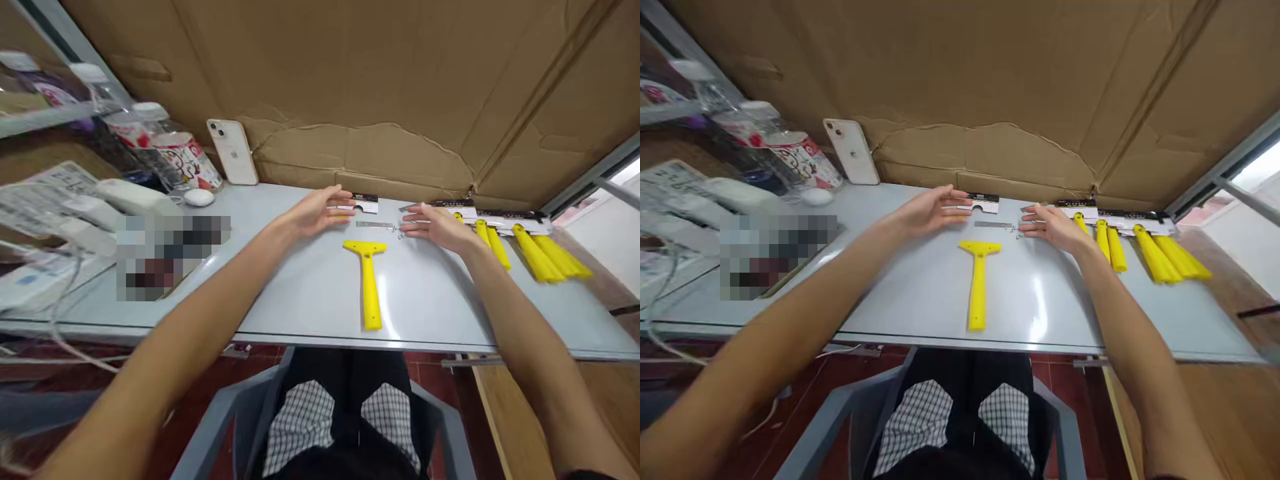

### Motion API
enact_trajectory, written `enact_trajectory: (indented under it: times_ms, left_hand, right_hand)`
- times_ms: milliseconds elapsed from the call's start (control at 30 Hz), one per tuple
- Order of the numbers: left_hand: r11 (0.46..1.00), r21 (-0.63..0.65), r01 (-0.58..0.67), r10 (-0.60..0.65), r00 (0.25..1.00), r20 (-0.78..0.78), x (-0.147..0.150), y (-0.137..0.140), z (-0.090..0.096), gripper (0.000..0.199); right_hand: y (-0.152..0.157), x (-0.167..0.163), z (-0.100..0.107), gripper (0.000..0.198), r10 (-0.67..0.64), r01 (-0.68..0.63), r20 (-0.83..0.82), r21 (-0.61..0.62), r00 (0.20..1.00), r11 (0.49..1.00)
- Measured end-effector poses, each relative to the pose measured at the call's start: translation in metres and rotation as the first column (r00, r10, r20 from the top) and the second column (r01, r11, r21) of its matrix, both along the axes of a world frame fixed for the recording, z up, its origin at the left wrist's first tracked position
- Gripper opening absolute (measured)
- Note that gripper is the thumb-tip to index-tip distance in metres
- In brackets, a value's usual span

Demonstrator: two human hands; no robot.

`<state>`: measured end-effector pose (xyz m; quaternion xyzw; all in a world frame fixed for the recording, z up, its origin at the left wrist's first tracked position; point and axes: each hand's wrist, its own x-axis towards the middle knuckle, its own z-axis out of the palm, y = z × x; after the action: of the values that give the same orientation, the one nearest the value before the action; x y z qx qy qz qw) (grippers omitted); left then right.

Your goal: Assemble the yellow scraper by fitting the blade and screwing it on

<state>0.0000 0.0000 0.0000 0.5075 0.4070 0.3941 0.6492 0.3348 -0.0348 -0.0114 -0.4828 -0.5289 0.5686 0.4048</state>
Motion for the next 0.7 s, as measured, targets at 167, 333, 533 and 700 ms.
enact_trajectory:
  times_ms: [167,333,533,700]
  left_hand:
    - [0.865,0.496,-0.08,0.321,0.847,-0.423,-0.01,0.002,0.008,0.022]
    - [0.736,0.612,0.291,0.327,0.638,-0.697,-0.004,-0.009,0.006,0.025]
    - [0.681,0.251,0.688,-0.038,0.375,-0.926,-0.002,-0.016,0.003,0.055]
    - [0.692,0.188,0.697,-0.09,0.342,-0.935,-0.008,-0.008,-0.004,0.075]
  right_hand:
    - [-0.001,0.007,0.007,0.034,-0.175,-0.05,0.629,0.324,0.757,0.945]
    - [-0.012,-0.011,0.004,0.023,-0.231,-0.313,0.853,0.405,0.468,0.859]
    - [-0.015,-0.021,-0.008,0.025,-0.213,-0.338,0.861,0.393,0.461,0.855]
    - [-0.017,-0.031,-0.016,0.036,-0.248,-0.308,0.89,0.376,0.382,0.874]
